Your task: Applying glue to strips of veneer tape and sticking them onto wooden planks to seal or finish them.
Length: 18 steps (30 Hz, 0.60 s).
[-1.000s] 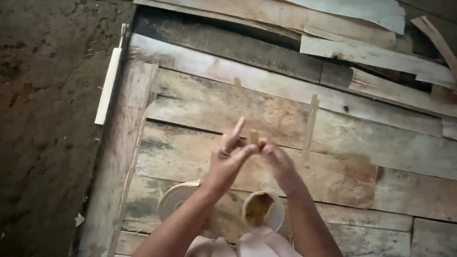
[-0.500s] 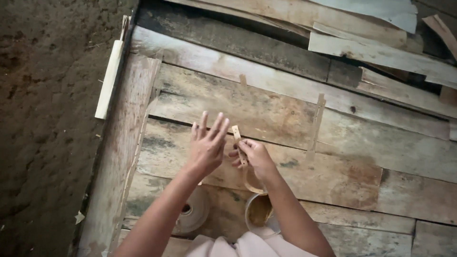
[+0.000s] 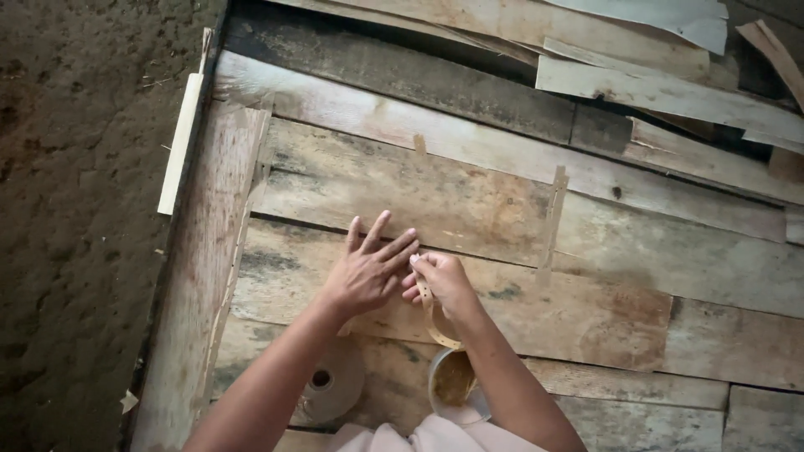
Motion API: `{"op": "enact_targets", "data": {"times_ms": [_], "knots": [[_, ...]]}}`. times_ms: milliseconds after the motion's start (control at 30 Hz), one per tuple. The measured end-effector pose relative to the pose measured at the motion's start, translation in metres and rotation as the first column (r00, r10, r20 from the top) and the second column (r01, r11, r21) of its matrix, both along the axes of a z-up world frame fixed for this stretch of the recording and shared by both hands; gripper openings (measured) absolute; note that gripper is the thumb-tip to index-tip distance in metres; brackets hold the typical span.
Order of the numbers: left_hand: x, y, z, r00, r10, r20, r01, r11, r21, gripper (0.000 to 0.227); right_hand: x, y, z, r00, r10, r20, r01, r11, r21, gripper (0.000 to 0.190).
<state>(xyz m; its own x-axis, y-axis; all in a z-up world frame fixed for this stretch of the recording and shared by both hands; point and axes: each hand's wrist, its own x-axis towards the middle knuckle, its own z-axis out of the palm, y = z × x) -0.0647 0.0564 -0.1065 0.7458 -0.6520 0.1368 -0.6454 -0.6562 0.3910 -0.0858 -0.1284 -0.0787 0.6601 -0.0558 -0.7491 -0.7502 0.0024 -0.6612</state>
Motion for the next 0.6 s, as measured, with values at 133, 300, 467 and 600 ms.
{"op": "enact_targets", "data": {"times_ms": [133, 300, 467, 600], "knots": [[0.002, 0.003, -0.001, 1.000, 0.017, 0.024, -0.017, 1.000, -0.007, 0.076, 0.000, -0.006, 0.005, 0.999, 0.034, -0.022, -0.034, 0.999, -0.007, 0.028], [0.010, 0.006, 0.009, 0.990, -0.050, -0.131, 0.062, 0.994, 0.089, 0.074, 0.007, -0.014, 0.001, 0.988, 0.146, -0.054, -0.146, 0.989, -0.001, 0.025], [0.012, 0.007, 0.010, 0.987, -0.075, -0.141, 0.094, 0.986, 0.135, 0.069, 0.018, -0.020, -0.004, 0.952, 0.293, -0.087, -0.297, 0.954, -0.039, 0.023], [0.013, 0.007, 0.012, 0.987, -0.077, -0.138, 0.098, 0.984, 0.151, 0.058, 0.034, -0.015, 0.024, 0.907, 0.402, -0.125, -0.415, 0.904, -0.100, 0.023]]}}
